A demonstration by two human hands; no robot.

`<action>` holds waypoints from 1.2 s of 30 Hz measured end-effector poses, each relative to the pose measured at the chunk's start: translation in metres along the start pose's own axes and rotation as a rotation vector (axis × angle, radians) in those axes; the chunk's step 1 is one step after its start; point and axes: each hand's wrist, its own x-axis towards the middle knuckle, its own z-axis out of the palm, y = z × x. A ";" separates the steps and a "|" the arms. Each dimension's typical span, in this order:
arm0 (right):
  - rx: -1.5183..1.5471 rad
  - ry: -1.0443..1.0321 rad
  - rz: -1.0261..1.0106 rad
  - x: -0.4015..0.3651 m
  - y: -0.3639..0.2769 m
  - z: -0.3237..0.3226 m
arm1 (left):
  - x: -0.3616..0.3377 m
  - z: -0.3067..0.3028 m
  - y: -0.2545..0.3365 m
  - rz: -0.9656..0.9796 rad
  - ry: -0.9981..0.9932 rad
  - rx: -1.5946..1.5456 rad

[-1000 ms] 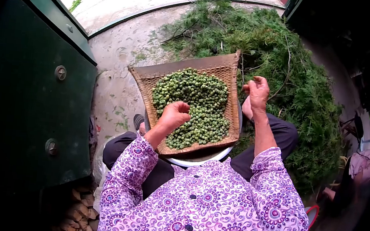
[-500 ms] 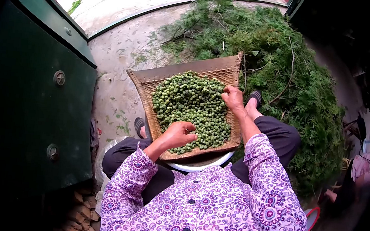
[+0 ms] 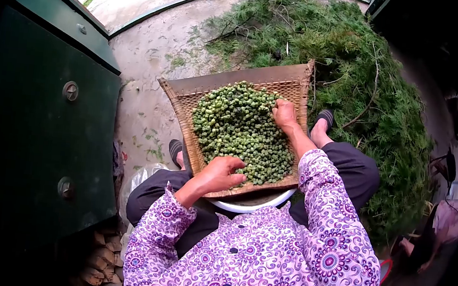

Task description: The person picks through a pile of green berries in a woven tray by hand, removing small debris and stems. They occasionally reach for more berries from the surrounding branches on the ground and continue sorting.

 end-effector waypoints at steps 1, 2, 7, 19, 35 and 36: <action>0.125 0.072 -0.014 -0.003 0.001 -0.004 | 0.000 0.000 0.002 -0.009 -0.004 0.008; 0.123 0.074 -0.011 -0.006 0.002 -0.009 | 0.000 0.002 0.002 -0.006 -0.008 0.008; 0.085 -0.193 0.017 -0.040 -0.021 -0.038 | 0.002 0.009 -0.001 0.021 -0.021 0.029; -0.362 -0.224 -0.053 -0.036 -0.027 0.006 | 0.002 -0.001 -0.001 -0.008 -0.007 0.032; 1.320 -0.554 0.358 -0.091 -0.119 -0.097 | 0.024 0.009 0.014 -0.135 0.200 -0.819; 1.331 -0.548 0.329 -0.093 -0.126 -0.098 | 0.025 0.007 0.015 -0.131 0.202 -0.815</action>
